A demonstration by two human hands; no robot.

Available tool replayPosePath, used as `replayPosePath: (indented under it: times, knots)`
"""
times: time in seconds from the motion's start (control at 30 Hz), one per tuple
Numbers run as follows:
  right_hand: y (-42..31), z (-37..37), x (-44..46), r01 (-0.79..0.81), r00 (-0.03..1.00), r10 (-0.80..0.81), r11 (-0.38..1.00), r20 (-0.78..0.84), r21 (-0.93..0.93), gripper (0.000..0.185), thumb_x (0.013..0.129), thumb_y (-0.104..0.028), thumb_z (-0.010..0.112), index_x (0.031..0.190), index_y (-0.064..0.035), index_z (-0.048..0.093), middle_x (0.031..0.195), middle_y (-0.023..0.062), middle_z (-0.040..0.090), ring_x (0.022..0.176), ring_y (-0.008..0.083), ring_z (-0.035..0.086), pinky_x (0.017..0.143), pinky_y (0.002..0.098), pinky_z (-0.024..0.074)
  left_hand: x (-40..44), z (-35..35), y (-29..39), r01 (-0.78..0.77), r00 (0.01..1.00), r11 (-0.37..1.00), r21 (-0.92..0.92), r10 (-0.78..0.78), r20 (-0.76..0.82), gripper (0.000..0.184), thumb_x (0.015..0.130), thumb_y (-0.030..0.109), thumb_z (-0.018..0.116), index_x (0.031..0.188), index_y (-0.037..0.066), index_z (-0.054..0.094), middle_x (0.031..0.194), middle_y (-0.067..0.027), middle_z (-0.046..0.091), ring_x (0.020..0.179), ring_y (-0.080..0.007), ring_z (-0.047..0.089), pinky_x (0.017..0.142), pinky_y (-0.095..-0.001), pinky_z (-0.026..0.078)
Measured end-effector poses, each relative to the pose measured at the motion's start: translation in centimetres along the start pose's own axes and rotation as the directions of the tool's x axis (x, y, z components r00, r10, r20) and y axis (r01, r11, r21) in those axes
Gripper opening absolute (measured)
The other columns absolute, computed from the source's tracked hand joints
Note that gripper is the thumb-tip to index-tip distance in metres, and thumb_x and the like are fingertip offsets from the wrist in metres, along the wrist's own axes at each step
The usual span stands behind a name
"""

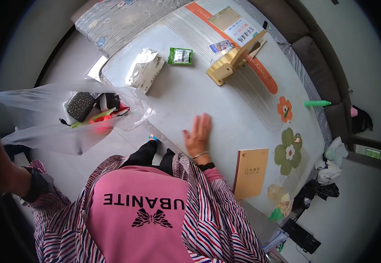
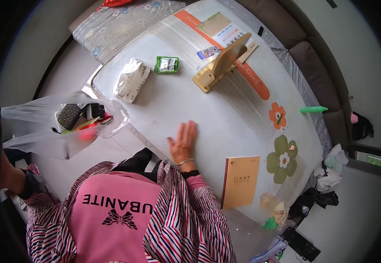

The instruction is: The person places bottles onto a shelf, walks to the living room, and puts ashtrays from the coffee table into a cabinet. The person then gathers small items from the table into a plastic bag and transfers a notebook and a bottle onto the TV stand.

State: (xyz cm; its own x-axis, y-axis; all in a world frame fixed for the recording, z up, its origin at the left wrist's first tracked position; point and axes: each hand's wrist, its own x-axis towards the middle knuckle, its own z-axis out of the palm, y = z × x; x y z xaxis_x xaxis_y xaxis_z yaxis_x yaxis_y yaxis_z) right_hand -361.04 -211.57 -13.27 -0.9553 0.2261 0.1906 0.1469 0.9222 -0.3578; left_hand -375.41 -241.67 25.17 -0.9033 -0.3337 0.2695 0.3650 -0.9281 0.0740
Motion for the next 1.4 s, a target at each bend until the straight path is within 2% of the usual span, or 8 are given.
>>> replayPosePath:
  times: [0.13, 0.4, 0.6, 0.83, 1.17, 1.23, 1.3, 1.4]
  knots:
    - [-8.2, 0.4, -2.1, -0.103, 0.795, -0.463, 0.532, 0.391, 0.84, 0.036, 0.086, -0.03, 0.057, 0.11, -0.0036, 0.058, 0.1, 0.0165, 0.063, 0.092, 0.0326, 0.06, 0.085, 0.0391, 0.0456, 5.0, -0.9, -0.2, 0.674, 0.544, 0.655, 0.341, -0.753, 0.37, 0.045, 0.071, 0.011, 0.072, 0.109, 0.002, 0.05, 0.112, -0.0114, 0.035, 0.088, -0.0155, 0.044, 0.076, -0.033, 0.037]
    - [1.7, -9.1, -7.2, -0.27, 0.911, 0.365, 0.879, -0.191, 0.394, 0.027, 0.087, -0.017, 0.056, 0.109, -0.0016, 0.056, 0.097, 0.0177, 0.062, 0.086, 0.0327, 0.062, 0.072, 0.0377, 0.0508, 1.7, 2.0, -8.2, 0.912, 0.012, 0.246, 0.329, -0.816, 0.578, 0.05, 0.069, 0.009, 0.072, 0.112, 0.003, 0.048, 0.115, -0.0119, 0.033, 0.099, -0.0176, 0.042, 0.105, -0.0467, 0.024]
    - [6.8, -11.3, -21.4, -0.778, 0.603, 0.662, 0.61, -0.445, -0.147, 0.059, 0.077, -0.019, 0.066, 0.127, -0.0026, 0.039, 0.125, 0.0228, 0.044, 0.112, 0.0393, 0.044, 0.09, 0.0463, 0.0405, 3.2, -2.6, -11.9, 0.859, -0.058, 0.303, 0.412, -0.743, 0.667, 0.061, 0.089, 0.028, 0.038, 0.137, -0.001, 0.015, 0.14, -0.0215, 0.014, 0.13, -0.0271, 0.018, 0.11, -0.0423, 0.012]
    - [10.8, -14.2, -31.6, -0.992, 0.102, 0.922, 0.12, -0.373, 0.024, 0.061, 0.072, -0.032, 0.071, 0.115, 0.0023, 0.046, 0.103, 0.0222, 0.057, 0.094, 0.0379, 0.056, 0.078, 0.0457, 0.0468, -4.0, -6.0, -14.3, 0.614, 0.136, 0.142, 0.777, -0.988, 0.074, 0.032, 0.085, 0.023, 0.054, 0.105, -0.002, 0.048, 0.098, -0.0101, 0.054, 0.071, -0.0118, 0.048, 0.07, -0.0239, 0.038]
    - [9.1, -14.4, -32.8, -0.666, 0.087, 0.938, -0.195, 0.335, 0.72, 0.04, 0.078, -0.034, 0.066, 0.082, 0.0052, 0.058, 0.063, 0.016, 0.062, 0.056, 0.0246, 0.064, 0.053, 0.0332, 0.0518, -6.2, -12.5, -17.5, -0.599, 0.42, -0.145, 0.787, -0.894, 0.156, 0.013, 0.085, 0.011, 0.056, 0.094, 0.001, 0.056, 0.081, -0.0067, 0.057, 0.074, -0.0152, 0.053, 0.07, -0.0277, 0.041]
    - [10.9, -12.2, -35.1, -0.723, 0.685, 0.727, 0.67, 0.044, 0.168, 0.036, 0.082, -0.034, 0.064, 0.085, 0.0018, 0.061, 0.066, 0.0133, 0.064, 0.062, 0.0196, 0.066, 0.055, 0.0338, 0.0521, -7.2, -12.1, -17.8, -0.807, 0.407, -0.136, 0.574, -0.833, 0.375, 0.016, 0.082, 0.009, 0.059, 0.096, 0.003, 0.056, 0.099, -0.0119, 0.059, 0.09, -0.0249, 0.056, 0.082, -0.0348, 0.043]
    - [11.2, -12.6, -34.7, -0.666, 0.746, 0.663, 0.744, 0.061, 0.05, 0.036, 0.084, -0.036, 0.061, 0.09, -0.0009, 0.063, 0.066, 0.0107, 0.065, 0.063, 0.0162, 0.066, 0.056, 0.0334, 0.0512, -10.8, -7.7, -18.2, -0.934, 0.357, -0.285, 0.215, -0.751, 0.555, 0.016, 0.082, 0.008, 0.059, 0.097, 0.005, 0.057, 0.109, -0.013, 0.055, 0.099, -0.0271, 0.054, 0.087, -0.036, 0.041]
    - [9.9, -15.7, -32.3, -0.7, 0.258, 0.796, -0.237, 0.548, 0.674, 0.037, 0.087, -0.034, 0.057, 0.09, 0.0016, 0.064, 0.07, 0.008, 0.063, 0.065, 0.0146, 0.061, 0.062, 0.0273, 0.0475, -14.6, -3.5, -19.1, -0.906, 0.387, -0.175, 0.384, -0.709, 0.589, 0.019, 0.081, 0.007, 0.059, 0.1, 0.006, 0.058, 0.114, -0.0131, 0.053, 0.105, -0.0266, 0.052, 0.092, -0.0353, 0.039]
